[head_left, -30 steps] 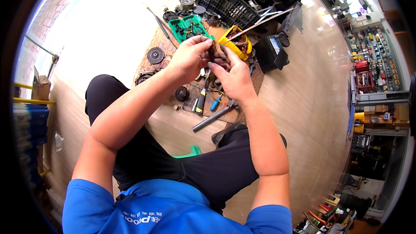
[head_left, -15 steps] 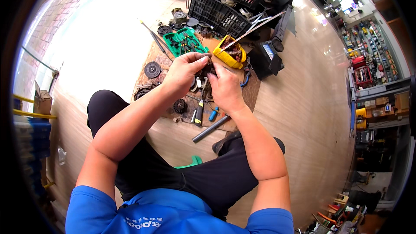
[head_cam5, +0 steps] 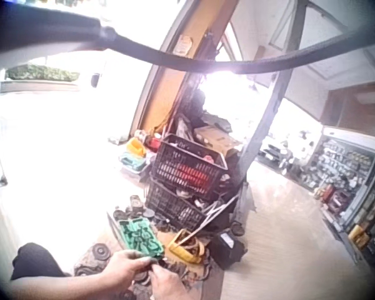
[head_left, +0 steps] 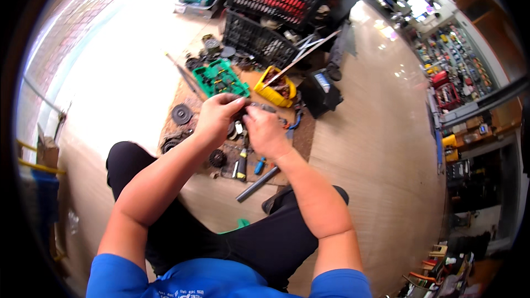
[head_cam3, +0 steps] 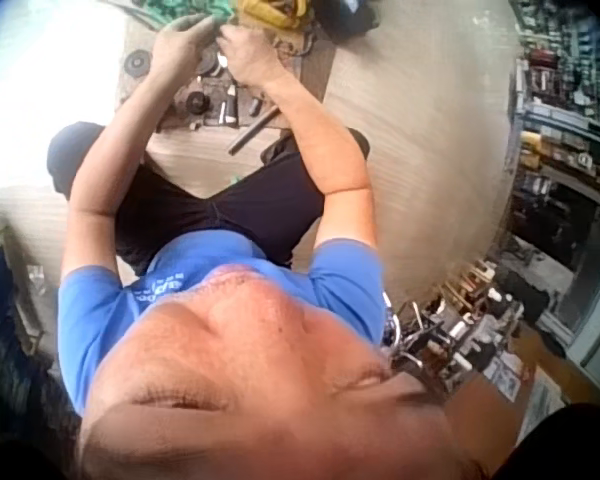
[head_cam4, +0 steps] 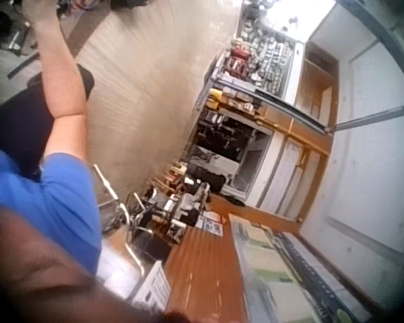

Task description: The person disassembles a mechanical component by removing bolts with a screwdriver and using pliers to extract internal parts, then uses a thin metal rod to push through a small opening in the housing.

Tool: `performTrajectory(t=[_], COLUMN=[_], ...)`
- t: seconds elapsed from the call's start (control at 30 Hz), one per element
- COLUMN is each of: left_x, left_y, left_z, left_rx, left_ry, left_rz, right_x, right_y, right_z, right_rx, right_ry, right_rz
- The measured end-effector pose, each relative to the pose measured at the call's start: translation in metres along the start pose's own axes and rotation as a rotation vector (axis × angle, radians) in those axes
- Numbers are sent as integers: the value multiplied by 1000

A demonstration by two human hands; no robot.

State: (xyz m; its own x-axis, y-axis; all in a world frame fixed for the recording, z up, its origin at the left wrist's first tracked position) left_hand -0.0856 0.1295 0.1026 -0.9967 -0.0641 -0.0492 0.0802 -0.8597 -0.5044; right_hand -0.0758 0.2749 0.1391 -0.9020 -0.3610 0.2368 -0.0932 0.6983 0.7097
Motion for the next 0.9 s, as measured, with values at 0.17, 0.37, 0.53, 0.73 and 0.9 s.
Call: performTrajectory(t=[0.17, 0.37, 0.53, 0.73, 0.9], left_x=[-4, -1, 0, 8, 1], left_y=[-6, 1, 6, 13, 6], left_z=[-1, 7, 8, 17, 18], left_rx=[197, -18, 23, -227, -269], left_ry=[-133, 3, -26, 95, 58], left_rz=[63, -80, -81, -367, -429], right_x=[-1, -5, -5, 0, -7], right_y=[3, 4, 9, 26, 30], right_z=[3, 5, -2, 1, 6], right_rx=[12, 9, 65, 235, 716], right_ry=[-80, -72, -44, -10, -392], right_rz=[-42, -62, -70, -147, -485])
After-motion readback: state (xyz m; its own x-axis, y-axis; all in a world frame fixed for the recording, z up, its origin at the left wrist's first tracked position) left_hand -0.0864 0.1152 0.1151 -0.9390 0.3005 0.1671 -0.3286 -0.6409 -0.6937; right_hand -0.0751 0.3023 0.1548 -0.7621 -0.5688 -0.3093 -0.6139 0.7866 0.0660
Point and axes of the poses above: each hand's wrist, its own x-axis towards the middle knuckle, its own y-axis out of the back of the hand, z = x × y, the point moved 1 cm from there along x, towards the middle knuckle, and after that the axes turned 9 degrees about -y, right-handed, at the moved point
